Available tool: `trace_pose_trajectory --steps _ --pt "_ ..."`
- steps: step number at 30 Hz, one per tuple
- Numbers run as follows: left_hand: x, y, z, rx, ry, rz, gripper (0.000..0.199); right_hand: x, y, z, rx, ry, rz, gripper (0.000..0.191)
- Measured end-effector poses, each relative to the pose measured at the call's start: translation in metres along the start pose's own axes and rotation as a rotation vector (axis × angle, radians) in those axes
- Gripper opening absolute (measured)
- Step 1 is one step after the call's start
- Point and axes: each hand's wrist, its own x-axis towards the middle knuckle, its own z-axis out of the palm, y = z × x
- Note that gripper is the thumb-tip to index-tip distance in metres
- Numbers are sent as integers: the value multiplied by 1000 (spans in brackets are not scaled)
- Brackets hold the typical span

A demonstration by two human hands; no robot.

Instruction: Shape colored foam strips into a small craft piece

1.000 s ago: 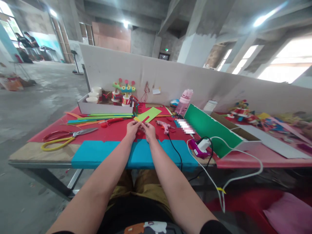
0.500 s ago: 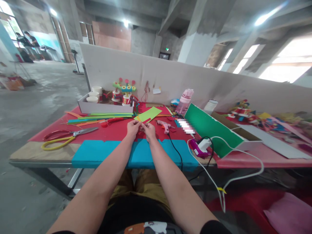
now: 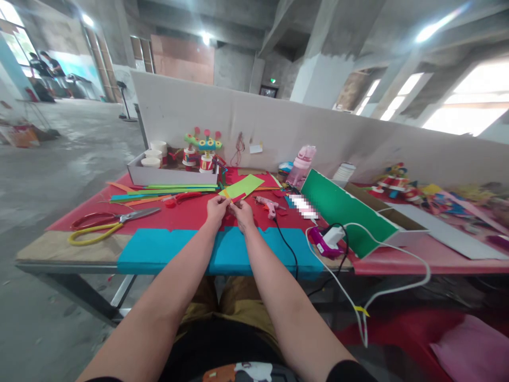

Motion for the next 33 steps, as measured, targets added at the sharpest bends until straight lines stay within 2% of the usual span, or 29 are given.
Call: trace_pose_trajectory --steps 5,19,33 --pt "-1 0 1 -9 -1 13 22 1 0 0 10 20 -14 25" --pt "-2 1 0 -11 -5 37 21 -2 -2 -1 73 -43 -41 26" --pt "-2 0 1 -26 0 44 24 -4 -5 1 131 -36 28 28"
